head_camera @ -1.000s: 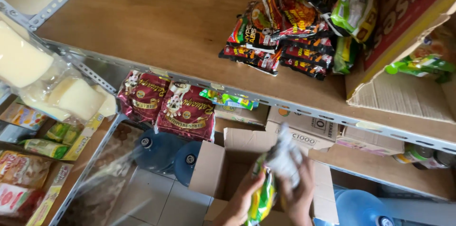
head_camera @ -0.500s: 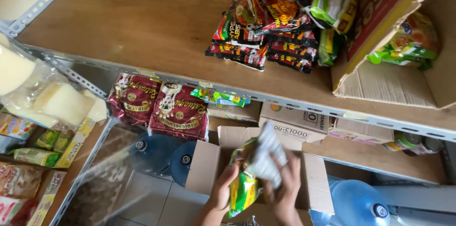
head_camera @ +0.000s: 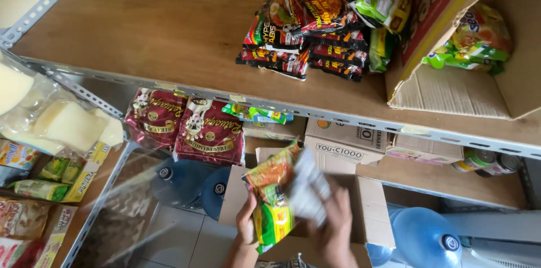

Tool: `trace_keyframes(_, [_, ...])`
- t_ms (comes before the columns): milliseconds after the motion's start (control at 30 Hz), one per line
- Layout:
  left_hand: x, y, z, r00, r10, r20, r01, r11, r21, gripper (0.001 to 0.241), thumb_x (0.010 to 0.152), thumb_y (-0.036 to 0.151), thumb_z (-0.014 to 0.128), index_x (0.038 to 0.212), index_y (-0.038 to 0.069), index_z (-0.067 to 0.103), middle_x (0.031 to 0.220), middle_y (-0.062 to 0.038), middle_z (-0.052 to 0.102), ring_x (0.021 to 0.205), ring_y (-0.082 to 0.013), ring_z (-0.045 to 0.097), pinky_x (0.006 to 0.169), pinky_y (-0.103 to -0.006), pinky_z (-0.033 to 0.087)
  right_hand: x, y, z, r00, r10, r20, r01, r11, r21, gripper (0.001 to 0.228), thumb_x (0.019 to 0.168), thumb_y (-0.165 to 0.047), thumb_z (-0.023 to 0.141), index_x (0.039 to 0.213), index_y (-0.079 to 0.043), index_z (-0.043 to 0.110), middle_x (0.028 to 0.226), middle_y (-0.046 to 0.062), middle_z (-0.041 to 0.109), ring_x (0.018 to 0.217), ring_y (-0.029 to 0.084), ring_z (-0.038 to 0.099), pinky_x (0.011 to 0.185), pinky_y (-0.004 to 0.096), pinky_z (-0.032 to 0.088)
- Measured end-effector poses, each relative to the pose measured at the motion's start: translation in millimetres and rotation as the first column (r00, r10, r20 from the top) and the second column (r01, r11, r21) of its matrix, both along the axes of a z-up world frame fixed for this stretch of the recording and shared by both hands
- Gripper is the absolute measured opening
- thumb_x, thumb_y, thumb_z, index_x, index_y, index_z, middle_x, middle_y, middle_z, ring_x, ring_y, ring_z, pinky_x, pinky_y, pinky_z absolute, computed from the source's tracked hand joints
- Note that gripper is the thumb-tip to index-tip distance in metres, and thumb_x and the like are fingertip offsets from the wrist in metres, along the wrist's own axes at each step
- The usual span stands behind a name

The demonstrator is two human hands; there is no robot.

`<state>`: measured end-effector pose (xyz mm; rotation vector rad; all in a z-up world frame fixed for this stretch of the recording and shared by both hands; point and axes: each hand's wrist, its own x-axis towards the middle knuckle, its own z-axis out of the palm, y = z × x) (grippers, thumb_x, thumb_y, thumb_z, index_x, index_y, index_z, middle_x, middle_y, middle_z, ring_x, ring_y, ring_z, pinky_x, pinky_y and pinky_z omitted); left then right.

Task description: The recorder is picking up various instant noodle packets from a metal shelf and placing them into a cardboard box.

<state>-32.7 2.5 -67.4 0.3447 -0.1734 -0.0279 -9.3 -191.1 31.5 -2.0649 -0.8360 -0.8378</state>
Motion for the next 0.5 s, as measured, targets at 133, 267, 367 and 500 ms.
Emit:
trace_keyframes(133, [2.1, -9.1, 41.2, 1.0, 0.013, -0.023, -0.015, 0.996, -0.093, 0.057, 0.109, 0.04, 0.041, 0.153, 0.004, 0.038, 0.144, -0.019, 0.056, 0.129, -0.0327, 0.057, 0.11, -0.0518, 0.045, 13.3, -22.8, -38.1, 0.737, 0.231, -0.636, 0.09, 0.898, 0.431, 0.051, 0.093, -0.026, 0.073, 0.134, 0.002, 0.062, 0.126, 0.021, 0.064, 0.113, 0.034, 0.065, 0.097, 0.046, 0.051])
trace_keyframes(267, [12.9, -2.8, 59.2, 0.987, 0.157, -0.033, -0.147, 0.969, 0.197, 0.058, 0.104, 0.029, 0.05, 0.155, 0.004, 0.036, 0.152, -0.015, 0.05, 0.138, -0.0266, 0.049, 0.117, -0.0479, 0.038, -4.2, -31.7, -93.4, 0.189, 0.57, -0.799, 0.286, 0.747, 0.6, 0.083, 0.078, -0.022, 0.081, 0.146, -0.009, 0.035, 0.133, 0.011, 0.065, 0.122, 0.022, 0.064, 0.103, 0.039, 0.052])
trace_keyframes(367, [26.3, 10.1, 102.4, 0.951, 0.31, 0.011, -0.239, 0.707, 0.666, 0.063, 0.103, 0.028, 0.056, 0.156, 0.0, 0.037, 0.149, -0.016, 0.053, 0.136, -0.0264, 0.05, 0.117, -0.0442, 0.037, -5.0, -17.9, -75.3, 0.227, 0.569, -0.79, 0.388, 0.692, 0.609, 0.094, 0.068, -0.032, 0.083, 0.147, -0.006, 0.038, 0.123, 0.017, 0.07, 0.114, 0.027, 0.069, 0.101, 0.042, 0.054])
trace_keyframes(500, [21.2, -2.0, 114.9, 0.943, 0.315, 0.112, -0.267, 0.51, 0.817, 0.073, 0.102, 0.039, 0.058, 0.157, -0.002, 0.033, 0.148, -0.017, 0.054, 0.138, -0.0274, 0.051, 0.117, -0.0412, 0.038, -9.0, 2.8, 2.3, 0.383, 0.518, -0.765, 0.341, 0.69, 0.639, 0.094, 0.072, -0.031, 0.089, 0.145, 0.009, 0.047, 0.12, 0.023, 0.068, 0.107, 0.03, 0.066, 0.095, 0.047, 0.053])
